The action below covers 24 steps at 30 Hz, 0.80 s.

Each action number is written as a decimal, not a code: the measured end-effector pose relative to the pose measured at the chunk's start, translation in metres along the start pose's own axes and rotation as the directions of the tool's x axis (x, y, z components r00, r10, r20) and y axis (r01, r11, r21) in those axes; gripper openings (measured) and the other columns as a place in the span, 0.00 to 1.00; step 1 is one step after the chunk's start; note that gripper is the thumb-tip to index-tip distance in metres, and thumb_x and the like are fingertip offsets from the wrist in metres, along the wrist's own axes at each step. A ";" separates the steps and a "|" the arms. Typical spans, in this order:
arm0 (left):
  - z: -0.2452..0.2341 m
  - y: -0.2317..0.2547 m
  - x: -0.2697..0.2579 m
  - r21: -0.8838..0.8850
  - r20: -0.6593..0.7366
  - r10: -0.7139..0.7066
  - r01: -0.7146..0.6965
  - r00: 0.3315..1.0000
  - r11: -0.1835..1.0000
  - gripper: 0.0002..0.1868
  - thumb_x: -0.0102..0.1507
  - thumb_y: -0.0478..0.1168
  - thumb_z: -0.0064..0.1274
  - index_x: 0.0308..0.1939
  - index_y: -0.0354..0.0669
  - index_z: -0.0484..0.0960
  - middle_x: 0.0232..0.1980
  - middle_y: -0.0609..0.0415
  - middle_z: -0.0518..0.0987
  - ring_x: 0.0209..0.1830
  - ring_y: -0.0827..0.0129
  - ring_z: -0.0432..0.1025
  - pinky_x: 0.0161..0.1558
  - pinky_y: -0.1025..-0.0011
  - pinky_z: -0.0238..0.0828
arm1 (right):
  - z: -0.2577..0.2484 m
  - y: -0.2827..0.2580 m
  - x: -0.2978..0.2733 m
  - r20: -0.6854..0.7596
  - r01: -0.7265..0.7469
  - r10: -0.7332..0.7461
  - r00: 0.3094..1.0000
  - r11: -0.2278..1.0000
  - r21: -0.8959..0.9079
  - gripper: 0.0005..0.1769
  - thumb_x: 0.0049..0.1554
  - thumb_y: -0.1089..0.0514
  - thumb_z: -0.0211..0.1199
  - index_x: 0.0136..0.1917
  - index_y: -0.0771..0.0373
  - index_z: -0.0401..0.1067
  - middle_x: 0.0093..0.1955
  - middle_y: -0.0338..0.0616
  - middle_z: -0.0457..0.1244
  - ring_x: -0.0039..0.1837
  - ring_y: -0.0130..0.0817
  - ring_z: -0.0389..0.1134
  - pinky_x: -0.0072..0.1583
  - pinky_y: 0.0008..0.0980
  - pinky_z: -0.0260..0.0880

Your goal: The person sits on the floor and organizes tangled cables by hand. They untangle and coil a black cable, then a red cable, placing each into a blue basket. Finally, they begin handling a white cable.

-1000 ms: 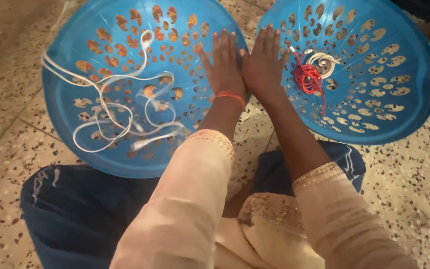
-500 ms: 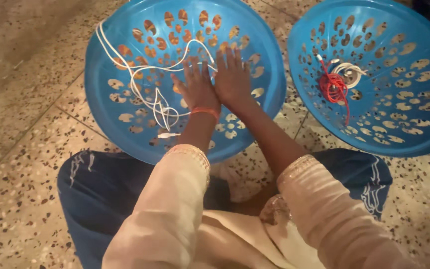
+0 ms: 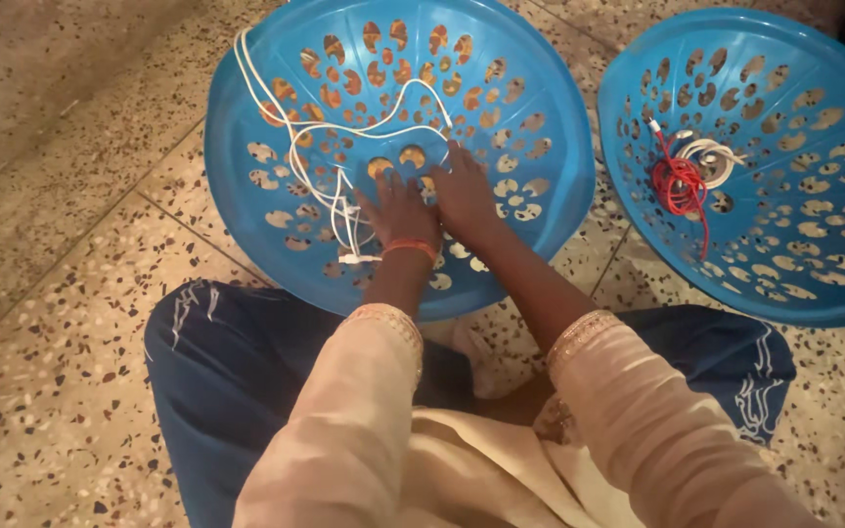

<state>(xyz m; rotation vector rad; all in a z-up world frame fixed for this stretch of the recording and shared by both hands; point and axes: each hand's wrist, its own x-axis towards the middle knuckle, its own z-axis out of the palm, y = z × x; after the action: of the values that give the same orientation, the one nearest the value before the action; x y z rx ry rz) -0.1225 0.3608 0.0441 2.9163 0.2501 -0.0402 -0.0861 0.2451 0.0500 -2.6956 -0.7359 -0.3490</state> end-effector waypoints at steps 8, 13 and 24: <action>0.016 -0.002 -0.005 0.034 0.029 -0.014 0.013 0.999 0.999 0.28 0.72 0.49 0.32 0.77 0.53 0.59 0.84 0.58 0.51 0.85 0.59 0.37 0.75 0.34 0.21 | 0.014 -0.009 -0.010 -0.062 -0.006 -0.006 0.998 0.982 -0.190 0.24 0.58 0.55 0.59 0.67 0.63 0.69 0.80 0.63 0.48 0.78 0.60 0.52 0.71 0.65 0.54; 0.012 -0.007 -0.015 0.124 0.059 0.000 -0.007 0.998 0.992 0.33 0.70 0.49 0.32 0.79 0.48 0.53 0.83 0.54 0.49 0.84 0.57 0.37 0.73 0.36 0.20 | 0.025 -0.013 -0.018 -0.074 -0.032 0.015 0.997 0.971 -0.236 0.24 0.63 0.53 0.57 0.70 0.64 0.68 0.82 0.61 0.46 0.79 0.57 0.52 0.70 0.64 0.57; 0.009 -0.012 -0.019 0.147 0.120 0.014 -0.032 0.993 0.989 0.35 0.70 0.53 0.31 0.81 0.51 0.50 0.84 0.55 0.44 0.83 0.52 0.38 0.73 0.36 0.19 | 0.042 -0.009 -0.022 0.001 -0.016 0.017 1.000 0.952 -0.305 0.29 0.63 0.52 0.56 0.74 0.65 0.63 0.84 0.61 0.39 0.80 0.59 0.51 0.71 0.64 0.56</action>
<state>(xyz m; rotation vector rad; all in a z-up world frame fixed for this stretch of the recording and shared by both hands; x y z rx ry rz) -0.1435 0.3674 0.0336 3.0498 0.2014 -0.2377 -0.1026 0.2581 0.0069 -2.9891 -0.7109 -0.4902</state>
